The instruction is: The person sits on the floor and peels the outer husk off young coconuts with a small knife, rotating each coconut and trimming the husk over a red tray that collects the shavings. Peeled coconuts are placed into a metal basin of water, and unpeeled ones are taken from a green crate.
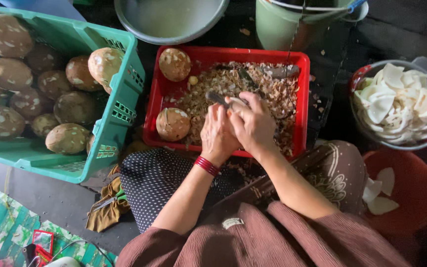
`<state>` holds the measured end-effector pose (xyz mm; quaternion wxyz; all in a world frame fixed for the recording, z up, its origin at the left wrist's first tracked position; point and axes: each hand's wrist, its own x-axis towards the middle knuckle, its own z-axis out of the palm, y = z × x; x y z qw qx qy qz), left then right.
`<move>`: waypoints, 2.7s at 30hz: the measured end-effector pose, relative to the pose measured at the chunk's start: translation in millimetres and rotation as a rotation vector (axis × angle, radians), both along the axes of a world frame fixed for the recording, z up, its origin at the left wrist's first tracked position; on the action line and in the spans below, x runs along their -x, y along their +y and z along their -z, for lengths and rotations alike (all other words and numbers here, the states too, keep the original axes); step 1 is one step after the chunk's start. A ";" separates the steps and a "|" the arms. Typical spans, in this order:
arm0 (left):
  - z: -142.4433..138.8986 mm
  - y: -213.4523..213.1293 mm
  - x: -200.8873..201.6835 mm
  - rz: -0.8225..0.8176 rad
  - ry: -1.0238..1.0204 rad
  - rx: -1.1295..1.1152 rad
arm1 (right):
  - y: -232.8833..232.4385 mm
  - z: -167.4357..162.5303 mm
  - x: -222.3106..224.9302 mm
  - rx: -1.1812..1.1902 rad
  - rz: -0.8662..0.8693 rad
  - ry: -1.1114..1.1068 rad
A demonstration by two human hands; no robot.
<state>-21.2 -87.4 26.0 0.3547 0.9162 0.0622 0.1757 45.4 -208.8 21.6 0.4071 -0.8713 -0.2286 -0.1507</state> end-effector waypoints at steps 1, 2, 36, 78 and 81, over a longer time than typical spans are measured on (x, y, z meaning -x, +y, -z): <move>2.1 2.2 2.1 0.013 0.003 -0.005 | -0.4 3.5 -5.4 -0.017 0.056 0.257; 3.6 3.5 4.9 0.034 0.004 -0.022 | -1.4 9.7 -11.2 -0.032 0.107 0.518; -18.6 10.6 0.5 -0.033 0.081 0.110 | -20.4 23.0 -21.5 -0.807 -0.018 0.954; -26.1 8.3 -8.1 0.011 0.074 -0.073 | -11.5 45.8 -34.1 -0.444 0.081 0.787; -25.3 6.9 -8.0 0.003 0.070 -0.077 | -11.1 48.9 -35.6 -0.443 0.054 0.711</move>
